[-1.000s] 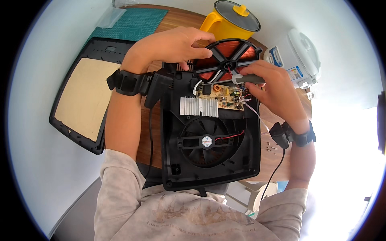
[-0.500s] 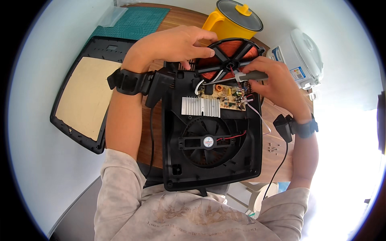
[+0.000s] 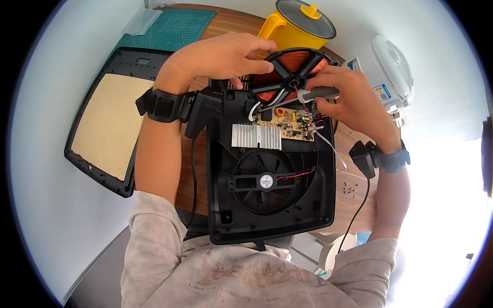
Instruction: The person uses a screwdriver to adjust and tighten connections on a circuit board inside a disassembled fan housing. They repeatedly probe and secure wires and components on the board while holding the fan assembly steady.
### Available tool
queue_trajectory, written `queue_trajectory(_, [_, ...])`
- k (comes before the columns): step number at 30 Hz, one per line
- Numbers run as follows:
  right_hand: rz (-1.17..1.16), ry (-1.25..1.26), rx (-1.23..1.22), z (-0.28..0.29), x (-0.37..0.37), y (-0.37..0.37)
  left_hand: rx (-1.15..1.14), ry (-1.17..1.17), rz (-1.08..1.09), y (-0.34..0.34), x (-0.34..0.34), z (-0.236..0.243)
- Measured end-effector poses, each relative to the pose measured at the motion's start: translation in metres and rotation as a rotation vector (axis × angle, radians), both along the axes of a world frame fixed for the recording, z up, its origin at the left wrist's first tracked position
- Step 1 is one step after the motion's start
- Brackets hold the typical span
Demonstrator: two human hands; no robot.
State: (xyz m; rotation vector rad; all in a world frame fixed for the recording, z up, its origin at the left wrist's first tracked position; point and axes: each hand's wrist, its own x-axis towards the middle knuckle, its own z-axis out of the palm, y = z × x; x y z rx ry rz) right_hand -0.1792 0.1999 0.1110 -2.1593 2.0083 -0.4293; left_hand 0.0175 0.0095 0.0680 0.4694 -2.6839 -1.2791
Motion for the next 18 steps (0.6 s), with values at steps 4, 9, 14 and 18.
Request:
queue_trajectory(4, [0.006,0.029,-0.024,-0.0016,0.0009,0.0039,0.001,0.006,-0.018,0.0001,-0.0017,0.0005])
queue_trajectory(9, [0.042,0.062,-0.084,-0.0028,0.0037,0.0058,-0.029,-0.024,-0.020,-0.0016,-0.0022,-0.0001])
queue_trajectory(14, [-0.003,0.065,-0.046,-0.0029,0.0029,0.0081,0.005,0.000,-0.014,-0.0004,-0.0015,0.0002])
queue_trajectory(18, [-0.031,0.017,-0.027,-0.0036,0.0059,0.0102,-0.008,-0.007,-0.004,0.0006,-0.0015,0.0009])
